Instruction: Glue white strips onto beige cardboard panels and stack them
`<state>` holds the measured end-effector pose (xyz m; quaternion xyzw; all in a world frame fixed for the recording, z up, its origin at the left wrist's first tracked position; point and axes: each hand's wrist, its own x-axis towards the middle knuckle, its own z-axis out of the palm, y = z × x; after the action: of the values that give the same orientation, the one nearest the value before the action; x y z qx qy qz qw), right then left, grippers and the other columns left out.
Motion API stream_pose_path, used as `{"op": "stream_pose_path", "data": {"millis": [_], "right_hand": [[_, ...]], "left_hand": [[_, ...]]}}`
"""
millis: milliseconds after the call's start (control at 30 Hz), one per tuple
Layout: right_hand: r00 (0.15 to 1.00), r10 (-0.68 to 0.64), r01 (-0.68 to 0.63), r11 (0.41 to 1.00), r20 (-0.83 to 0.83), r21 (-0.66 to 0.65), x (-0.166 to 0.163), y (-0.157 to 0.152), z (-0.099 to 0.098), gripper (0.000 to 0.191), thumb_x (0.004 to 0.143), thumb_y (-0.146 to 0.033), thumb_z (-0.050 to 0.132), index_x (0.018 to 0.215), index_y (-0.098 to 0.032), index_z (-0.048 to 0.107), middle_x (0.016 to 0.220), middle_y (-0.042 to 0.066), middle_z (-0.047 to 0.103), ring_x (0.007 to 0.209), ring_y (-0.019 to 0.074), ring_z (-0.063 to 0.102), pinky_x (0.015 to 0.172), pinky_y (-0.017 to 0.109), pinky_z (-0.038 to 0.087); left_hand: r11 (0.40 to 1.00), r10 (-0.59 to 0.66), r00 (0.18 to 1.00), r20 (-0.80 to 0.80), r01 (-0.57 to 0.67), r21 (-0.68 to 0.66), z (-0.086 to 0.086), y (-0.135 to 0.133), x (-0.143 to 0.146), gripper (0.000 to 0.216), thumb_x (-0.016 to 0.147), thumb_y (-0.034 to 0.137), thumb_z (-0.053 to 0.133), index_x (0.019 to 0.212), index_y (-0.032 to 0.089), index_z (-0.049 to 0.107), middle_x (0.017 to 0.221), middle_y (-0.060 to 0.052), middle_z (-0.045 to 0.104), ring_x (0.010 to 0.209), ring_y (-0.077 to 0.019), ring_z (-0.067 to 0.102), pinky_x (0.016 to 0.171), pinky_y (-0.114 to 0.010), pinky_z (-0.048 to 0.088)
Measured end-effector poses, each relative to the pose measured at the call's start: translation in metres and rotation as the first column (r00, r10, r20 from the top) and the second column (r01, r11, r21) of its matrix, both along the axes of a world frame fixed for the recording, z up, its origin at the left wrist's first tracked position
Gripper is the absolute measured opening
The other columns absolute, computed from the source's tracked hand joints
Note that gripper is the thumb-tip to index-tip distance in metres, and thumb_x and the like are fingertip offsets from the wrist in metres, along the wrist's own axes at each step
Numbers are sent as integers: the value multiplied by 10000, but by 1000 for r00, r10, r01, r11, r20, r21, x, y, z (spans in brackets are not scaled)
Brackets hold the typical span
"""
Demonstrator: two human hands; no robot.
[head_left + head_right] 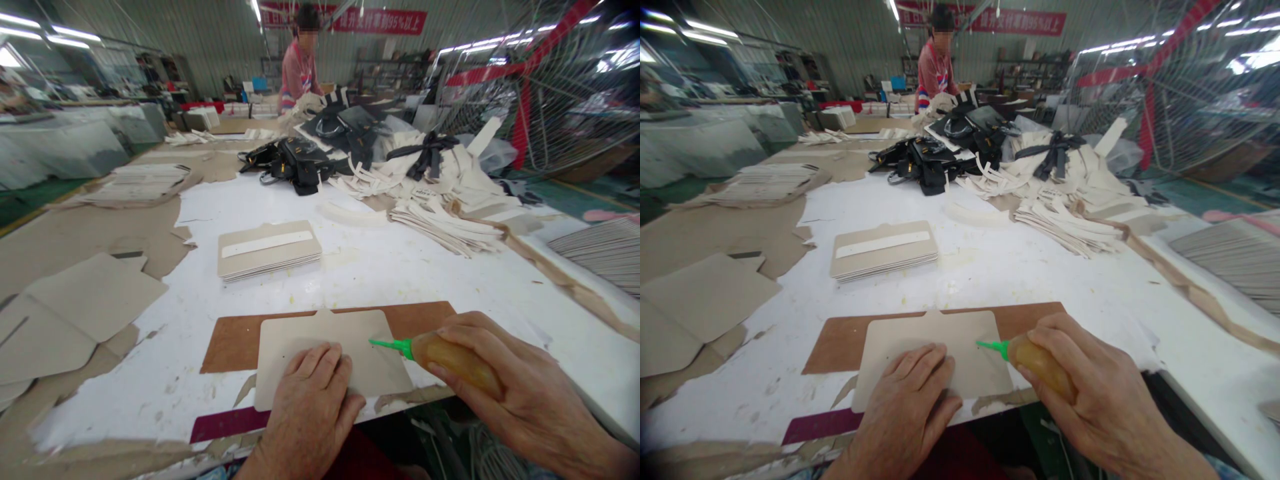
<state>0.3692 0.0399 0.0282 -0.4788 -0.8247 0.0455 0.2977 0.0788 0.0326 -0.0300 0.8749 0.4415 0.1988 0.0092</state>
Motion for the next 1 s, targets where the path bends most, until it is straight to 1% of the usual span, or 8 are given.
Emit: {"op": "stream_pose_path", "data": {"millis": [133,267,367,433,533,667,867,1000], "right_hand": [[999,-35,35,999,39,16,5,-1,3,192,1091,-455,578,1195,-295,601,1105,57,680,886,257,704,668,372,607],[999,-26,28,998,40,-52,11,-6,3,194,1093,-454,581,1231,-317,588,1117,52,666,905,263,692,677,383,597],[1000,-17,18,995,11,-102,11,-9,3,187,1095,-435,581,1248,-328,589,1137,53,667,917,268,692,694,392,608],[1000,-13,13,994,-3,-107,9,-10,2,186,1095,-427,579,1253,-330,591,1131,52,672,901,265,697,677,385,612],[1000,2,-3,997,-13,-83,7,-10,2,182,1087,-419,590,1245,-330,600,1111,50,679,886,261,702,658,368,615],[1000,-16,15,998,-10,-68,9,-10,0,177,1085,-418,584,1229,-318,605,1103,53,684,881,261,705,653,358,615],[999,-47,47,999,25,18,9,-6,-1,235,1089,-485,586,1195,-281,634,1054,53,700,848,245,711,644,339,614],[998,-51,50,998,30,34,8,-3,0,255,1086,-500,592,1185,-270,634,1048,60,701,848,246,711,644,338,611]], "left_hand": [[1000,0,1000,-1,0,15,0,0,1,362,1052,462,623,1300,202,673,1362,-70,750,1227,-291,692,1043,-489,621],[1000,-2,1000,-11,3,11,1,-1,1,361,1050,453,627,1300,197,672,1364,-84,743,1231,-299,688,1049,-500,618],[1000,5,1000,-16,-5,0,2,-1,1,381,1019,452,681,1297,191,671,1337,-104,743,1208,-312,693,1032,-511,629],[1000,11,1000,-14,-11,-9,3,-1,2,384,996,442,718,1284,191,672,1303,-108,744,1187,-315,696,1028,-517,634],[1000,15,1000,-5,-15,-20,3,-1,2,376,981,423,741,1271,193,672,1260,-106,741,1165,-318,695,1025,-525,637],[1000,23,1000,8,-23,-14,1,-1,2,395,960,413,768,1273,193,670,1228,-103,738,1145,-326,692,996,-538,649],[1000,21,1000,5,-21,-1,4,-1,3,391,941,395,798,1250,187,677,1197,-88,738,1139,-303,682,1023,-493,639],[999,20,1000,6,-20,36,3,-1,2,424,935,418,804,1267,188,676,1216,-87,742,1149,-310,681,1016,-491,641]]}}
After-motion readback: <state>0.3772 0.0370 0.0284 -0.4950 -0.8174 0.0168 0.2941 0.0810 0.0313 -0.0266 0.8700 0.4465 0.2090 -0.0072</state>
